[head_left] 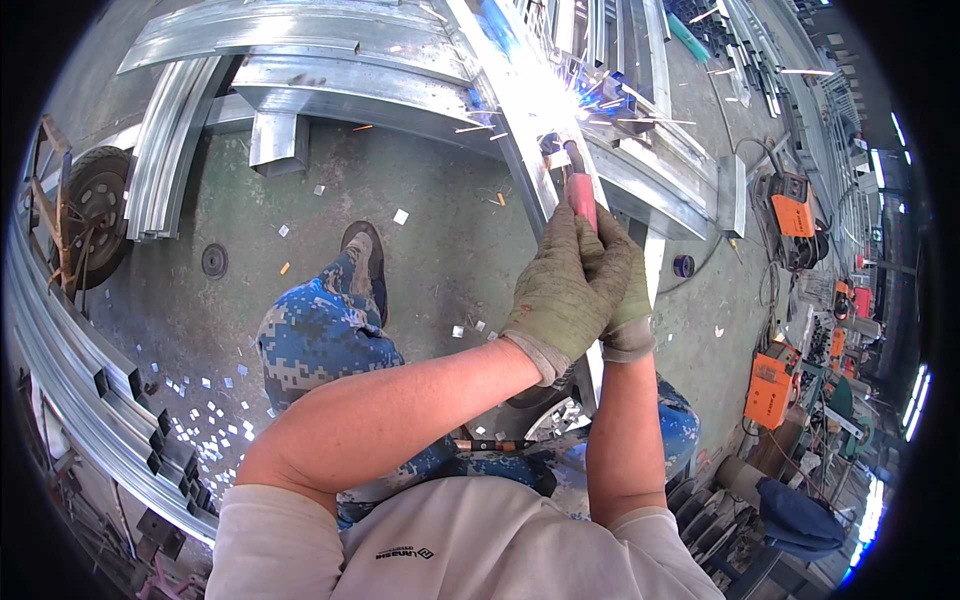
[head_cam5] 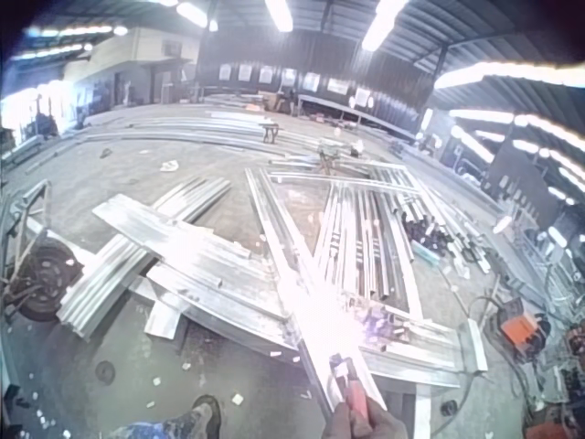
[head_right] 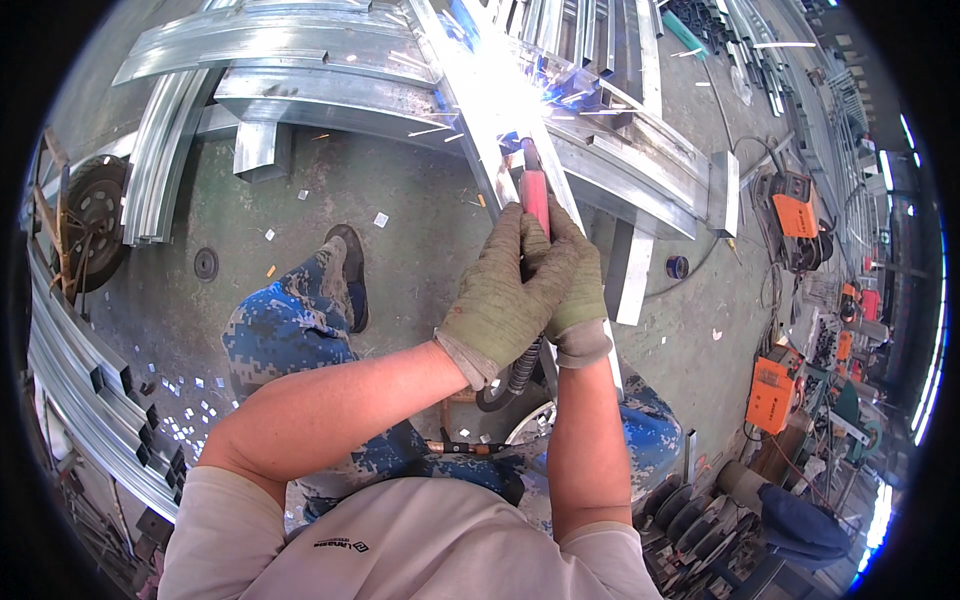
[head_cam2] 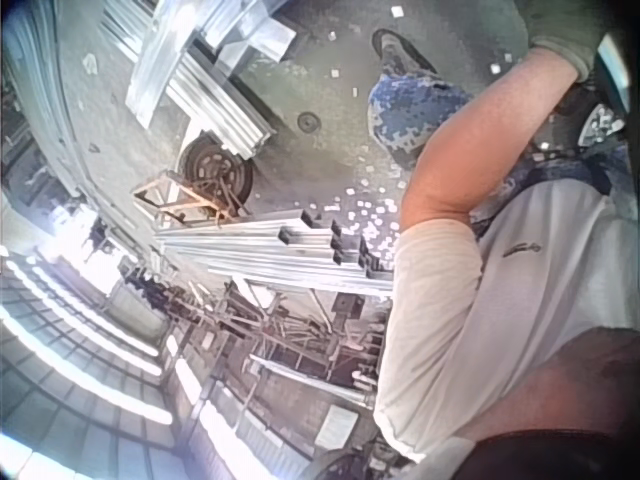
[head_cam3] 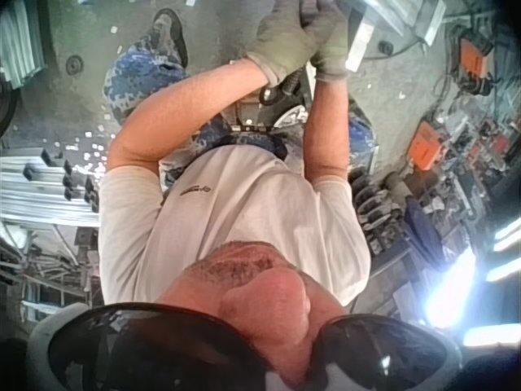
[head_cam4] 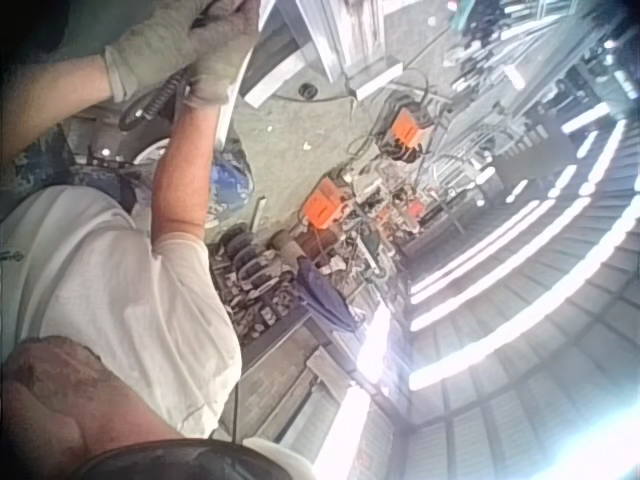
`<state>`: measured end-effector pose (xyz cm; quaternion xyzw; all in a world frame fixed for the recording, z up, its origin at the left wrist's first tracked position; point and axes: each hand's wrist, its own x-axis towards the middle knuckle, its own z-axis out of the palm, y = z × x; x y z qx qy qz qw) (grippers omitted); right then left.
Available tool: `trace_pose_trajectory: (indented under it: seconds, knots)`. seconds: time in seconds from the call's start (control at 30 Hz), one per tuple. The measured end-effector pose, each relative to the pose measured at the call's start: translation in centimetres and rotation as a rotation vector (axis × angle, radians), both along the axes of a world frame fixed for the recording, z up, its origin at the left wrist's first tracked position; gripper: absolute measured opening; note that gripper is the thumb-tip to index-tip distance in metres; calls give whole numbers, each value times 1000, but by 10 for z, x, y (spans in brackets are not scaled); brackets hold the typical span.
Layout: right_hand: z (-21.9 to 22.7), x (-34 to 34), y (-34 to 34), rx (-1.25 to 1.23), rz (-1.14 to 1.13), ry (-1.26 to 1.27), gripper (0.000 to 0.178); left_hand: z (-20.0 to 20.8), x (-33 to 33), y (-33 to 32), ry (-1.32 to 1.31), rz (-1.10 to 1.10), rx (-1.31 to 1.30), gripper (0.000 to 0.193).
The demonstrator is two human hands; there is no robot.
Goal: The person assembles a metal frame by placing small square metal pieces into slots on a long aluminum profile, then uses a welding torch to tack and weld the pieces in place. The person repositions the frame and continues welding along the length of the structure.
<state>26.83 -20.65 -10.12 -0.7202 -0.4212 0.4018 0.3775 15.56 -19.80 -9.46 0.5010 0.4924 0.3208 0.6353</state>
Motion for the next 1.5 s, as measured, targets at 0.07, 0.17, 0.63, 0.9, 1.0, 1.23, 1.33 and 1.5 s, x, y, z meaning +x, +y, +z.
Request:
trace_pose_trajectory:
  seconds: [0.07, 0.17, 0.63, 0.9, 1.0, 1.23, 1.33, 1.5]
  knots:
    - [1, -1, 0, 1, -2, 18, 49, -2, 1, 0, -6, 18, 11, 69]
    - [2, -1, -1, -19, -1, 4, 52, 0, 0, 1, 18, -11, -33, 64]
    - [-5, 3, -4, -13, 9, 66, 55, -7, 3, -4, 48, 12, -45, 62]
    - [-11, 2, -3, -14, 52, -177, 55, -9, 3, -1, 42, 2, -84, 53]
    - [-8, 2, -6, -36, 63, -157, 53, 1, -1, -2, 89, -17, -143, 50]
    - [-18, 5, -10, -7, -19, 28, 52, -3, 1, -4, 17, -10, -120, 50]
    - [-11, 3, -7, -41, 64, -207, 55, -2, 0, -3, 8, 1, -115, 50]
    - [-13, 7, -7, -13, 89, -281, 58, -2, 0, -2, 11, -9, -115, 52]
